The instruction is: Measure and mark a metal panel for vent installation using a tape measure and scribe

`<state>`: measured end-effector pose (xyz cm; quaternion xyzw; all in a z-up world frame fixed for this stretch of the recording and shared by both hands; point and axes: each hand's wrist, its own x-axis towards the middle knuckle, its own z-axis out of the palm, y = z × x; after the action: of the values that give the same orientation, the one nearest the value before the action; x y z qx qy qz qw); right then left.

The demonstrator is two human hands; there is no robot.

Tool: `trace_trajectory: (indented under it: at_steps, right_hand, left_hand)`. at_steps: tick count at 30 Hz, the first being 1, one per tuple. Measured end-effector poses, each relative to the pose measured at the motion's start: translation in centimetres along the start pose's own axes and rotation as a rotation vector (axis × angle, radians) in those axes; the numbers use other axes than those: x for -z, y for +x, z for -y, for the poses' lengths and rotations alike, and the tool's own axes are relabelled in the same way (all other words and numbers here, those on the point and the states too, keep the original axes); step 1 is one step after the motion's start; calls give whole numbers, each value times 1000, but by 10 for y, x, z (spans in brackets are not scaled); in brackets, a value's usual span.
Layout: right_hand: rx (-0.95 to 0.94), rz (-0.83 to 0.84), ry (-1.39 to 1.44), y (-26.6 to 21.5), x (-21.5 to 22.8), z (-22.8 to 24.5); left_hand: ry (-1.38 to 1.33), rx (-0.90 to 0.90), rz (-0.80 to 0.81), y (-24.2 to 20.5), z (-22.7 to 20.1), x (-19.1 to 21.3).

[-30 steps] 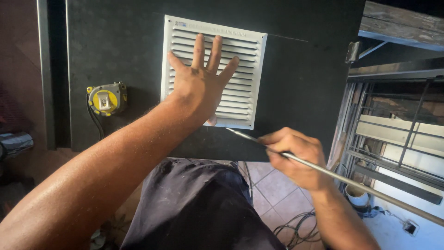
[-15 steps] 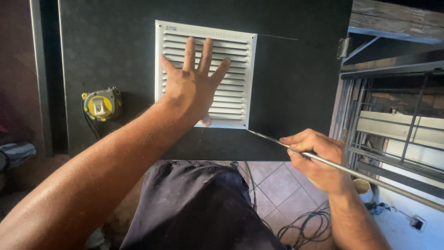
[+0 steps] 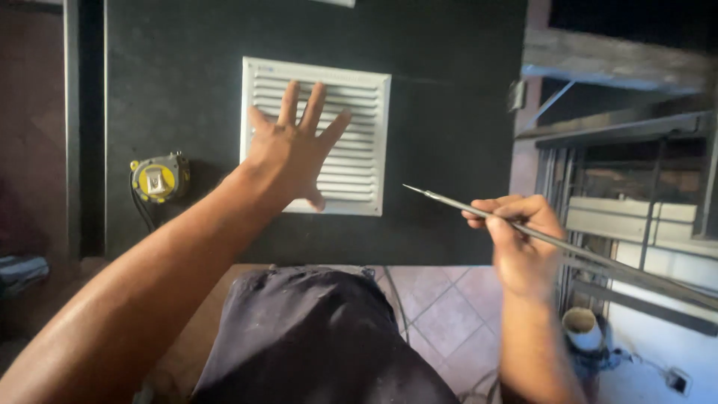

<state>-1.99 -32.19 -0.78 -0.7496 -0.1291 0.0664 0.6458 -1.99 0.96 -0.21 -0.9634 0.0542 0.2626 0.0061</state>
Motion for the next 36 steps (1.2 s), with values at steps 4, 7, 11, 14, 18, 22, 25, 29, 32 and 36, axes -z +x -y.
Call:
trace_trajectory:
  at_steps: [4, 7, 11, 14, 18, 22, 25, 29, 32, 36]
  right_hand:
    - [-157, -245, 255, 0, -14, -39]
    - [-190, -286, 335, 5, -18, -59]
    - [-238, -298, 364, 16, -26, -64]
    - [-279, -299, 347, 19, -27, -64]
    - [-296, -266, 353, 26, -28, -65]
    - [-324, -249, 388, 32, -31, -67]
    - [-340, -238, 415, 34, -33, -67]
    - [-365, -226, 456, 37, -29, -72]
    - [-438, -224, 485, 39, -25, -68]
    - [-421, -197, 628, 39, -25, -48]
  left_hand:
    - [-125, -43, -320, -9, 6, -22]
    - [-262, 18, -390, -32, 8, -22]
    - [-384, 189, -473, -51, 5, -47]
    - [-476, 265, -498, -61, -1, -68]
    - [-521, 305, -633, -66, -8, -82]
    - [-548, 279, -672, -66, -13, -83]
    - [-541, 276, -654, -68, -12, -86]
    - [-495, 259, -704, -66, -12, -94]
    - [-424, 220, -672, -68, -15, -95]
    - [-224, 116, -949, -61, -5, -112]
